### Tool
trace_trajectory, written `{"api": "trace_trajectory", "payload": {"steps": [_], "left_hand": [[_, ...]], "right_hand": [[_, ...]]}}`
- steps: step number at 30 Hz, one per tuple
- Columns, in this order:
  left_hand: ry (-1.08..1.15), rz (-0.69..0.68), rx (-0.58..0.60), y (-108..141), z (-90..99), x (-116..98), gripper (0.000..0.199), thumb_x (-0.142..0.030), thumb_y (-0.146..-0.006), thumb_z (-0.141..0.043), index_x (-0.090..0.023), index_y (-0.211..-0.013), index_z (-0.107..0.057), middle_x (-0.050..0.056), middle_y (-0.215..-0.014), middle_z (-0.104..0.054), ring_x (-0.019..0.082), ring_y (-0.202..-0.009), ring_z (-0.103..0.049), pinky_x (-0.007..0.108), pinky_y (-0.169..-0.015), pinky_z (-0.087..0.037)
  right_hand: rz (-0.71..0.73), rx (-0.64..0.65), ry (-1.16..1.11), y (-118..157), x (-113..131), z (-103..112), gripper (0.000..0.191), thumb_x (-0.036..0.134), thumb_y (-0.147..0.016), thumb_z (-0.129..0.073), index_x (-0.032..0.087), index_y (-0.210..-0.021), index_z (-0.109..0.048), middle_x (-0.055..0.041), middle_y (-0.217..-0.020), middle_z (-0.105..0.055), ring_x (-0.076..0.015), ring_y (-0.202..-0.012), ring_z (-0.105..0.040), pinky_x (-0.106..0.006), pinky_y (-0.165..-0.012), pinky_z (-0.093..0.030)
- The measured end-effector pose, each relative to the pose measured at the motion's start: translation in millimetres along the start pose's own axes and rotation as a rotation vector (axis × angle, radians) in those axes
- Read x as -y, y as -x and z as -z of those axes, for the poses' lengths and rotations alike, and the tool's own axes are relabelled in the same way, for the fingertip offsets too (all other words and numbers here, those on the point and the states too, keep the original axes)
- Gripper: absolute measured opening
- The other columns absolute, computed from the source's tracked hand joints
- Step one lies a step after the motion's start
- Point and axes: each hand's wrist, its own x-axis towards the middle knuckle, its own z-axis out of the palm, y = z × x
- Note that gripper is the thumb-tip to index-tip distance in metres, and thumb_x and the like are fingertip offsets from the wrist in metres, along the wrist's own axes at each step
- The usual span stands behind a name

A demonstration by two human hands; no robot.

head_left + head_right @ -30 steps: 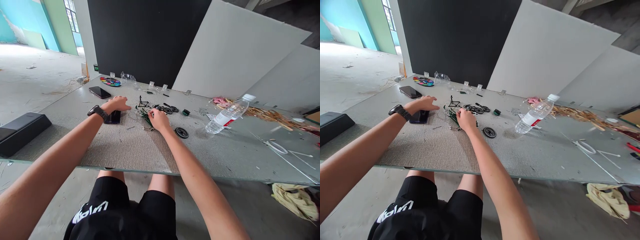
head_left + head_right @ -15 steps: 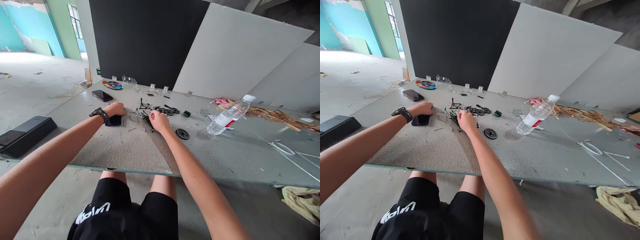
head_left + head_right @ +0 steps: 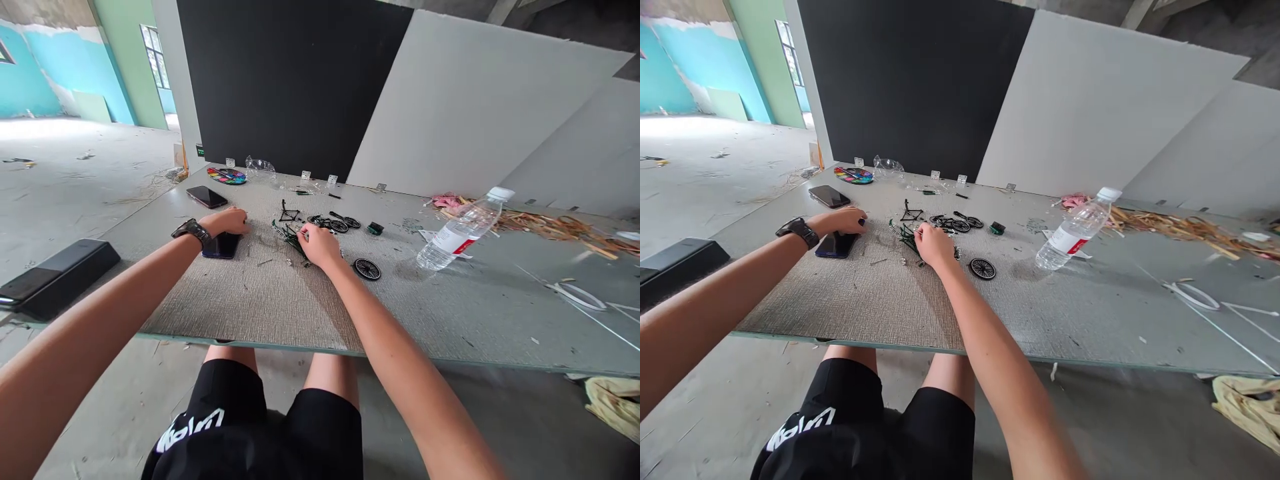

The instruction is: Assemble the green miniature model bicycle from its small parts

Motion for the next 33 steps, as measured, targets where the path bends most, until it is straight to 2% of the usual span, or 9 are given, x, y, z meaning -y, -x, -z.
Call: {"api": "trace_trajectory", "payload": {"steps": [1,4,9,14,17,21,26,30,33], "left_hand": [[-0.046,0.039,0.046,2,2.7,2,0.049,-0.039,-0.080,-0.064,-0.017,-0.122,-0.074,0.018,-0.110,-0.077,0.030,-0.101,-0.069,0.034,-0.087,-0.049],[-0.044,0.056,0.030,9,10.2,9,0.059,-0.050,-0.083,-0.063,-0.018,-0.131,-0.070,0.017,-0.134,-0.070,0.030,-0.118,-0.065,0.030,-0.093,-0.048],[0.271,-0.050,0.049,27,17.2,29,0.052,-0.053,-0.092,-0.059,-0.018,-0.130,-0.070,0.011,-0.137,-0.069,0.025,-0.121,-0.065,0.028,-0.098,-0.047],[0.593,0.016,0.022,40,17.0,44,0.036,-0.029,-0.094,-0.068,-0.019,-0.128,-0.067,0.007,-0.134,-0.072,0.016,-0.115,-0.066,0.025,-0.095,-0.049],[0.697,0.038,0.043,44,18.1,48,0.041,-0.012,-0.088,-0.073,-0.018,-0.127,-0.066,0.006,-0.130,-0.074,0.013,-0.111,-0.068,0.024,-0.094,-0.049],[0.629,-0.019,0.091,47,21.0,51,0.066,-0.007,-0.072,-0.085,-0.021,-0.132,-0.063,0.006,-0.137,-0.071,0.015,-0.120,-0.063,0.024,-0.096,-0.046],[0.434,-0.121,0.151,43,19.6,56,0.091,-0.020,-0.061,-0.091,-0.023,-0.144,-0.054,0.009,-0.151,-0.060,0.022,-0.133,-0.056,0.027,-0.103,-0.042],[0.299,-0.131,0.098,30,12.4,59,0.074,-0.035,-0.075,-0.078,-0.021,-0.144,-0.055,0.012,-0.141,-0.067,0.024,-0.125,-0.063,0.030,-0.099,-0.047],[0.150,-0.044,-0.009,24,8.6,51,0.056,-0.032,-0.087,-0.059,-0.017,-0.141,-0.058,0.014,-0.129,-0.072,0.024,-0.114,-0.068,0.032,-0.097,-0.048]], "right_hand": [[0.001,0.002,-0.001,0,0,0,0.025,0.036,-0.102,-0.050,0.025,-0.104,-0.072,-0.0079,-0.091,-0.077,-0.0233,-0.081,-0.067,-0.029,-0.061,-0.036],[0.004,0.005,-0.003,0,0,0,0.024,0.035,-0.101,-0.050,0.025,-0.103,-0.072,-0.0076,-0.090,-0.077,-0.0235,-0.080,-0.067,-0.029,-0.059,-0.035],[0.012,-0.005,-0.014,-1,-1,-1,0.024,0.036,-0.100,-0.051,0.025,-0.102,-0.072,-0.0074,-0.088,-0.076,-0.0230,-0.078,-0.066,-0.029,-0.059,-0.033],[0.001,0.000,-0.032,-1,-1,0,0.023,0.035,-0.099,-0.052,0.025,-0.102,-0.073,-0.0069,-0.087,-0.076,-0.0220,-0.076,-0.065,-0.029,-0.060,-0.035],[-0.008,-0.003,-0.034,-2,0,0,0.023,0.036,-0.099,-0.053,0.025,-0.101,-0.073,-0.0068,-0.086,-0.075,-0.0222,-0.076,-0.064,-0.029,-0.060,-0.035],[-0.013,-0.006,-0.034,-3,-1,0,0.022,0.036,-0.099,-0.054,0.025,-0.099,-0.073,-0.0067,-0.084,-0.075,-0.0217,-0.074,-0.064,-0.028,-0.058,-0.032],[-0.005,-0.006,-0.044,-3,-2,0,0.021,0.035,-0.098,-0.054,0.025,-0.098,-0.073,-0.0061,-0.083,-0.075,-0.0214,-0.074,-0.064,-0.029,-0.057,-0.030],[-0.002,-0.012,-0.054,-3,-2,0,0.021,0.035,-0.097,-0.055,0.024,-0.098,-0.073,-0.0061,-0.083,-0.075,-0.0214,-0.075,-0.064,-0.029,-0.057,-0.030],[0.008,-0.018,-0.056,-3,-3,-2,0.021,0.035,-0.097,-0.054,0.025,-0.097,-0.073,-0.0058,-0.082,-0.075,-0.0216,-0.075,-0.064,-0.029,-0.057,-0.029]]}}
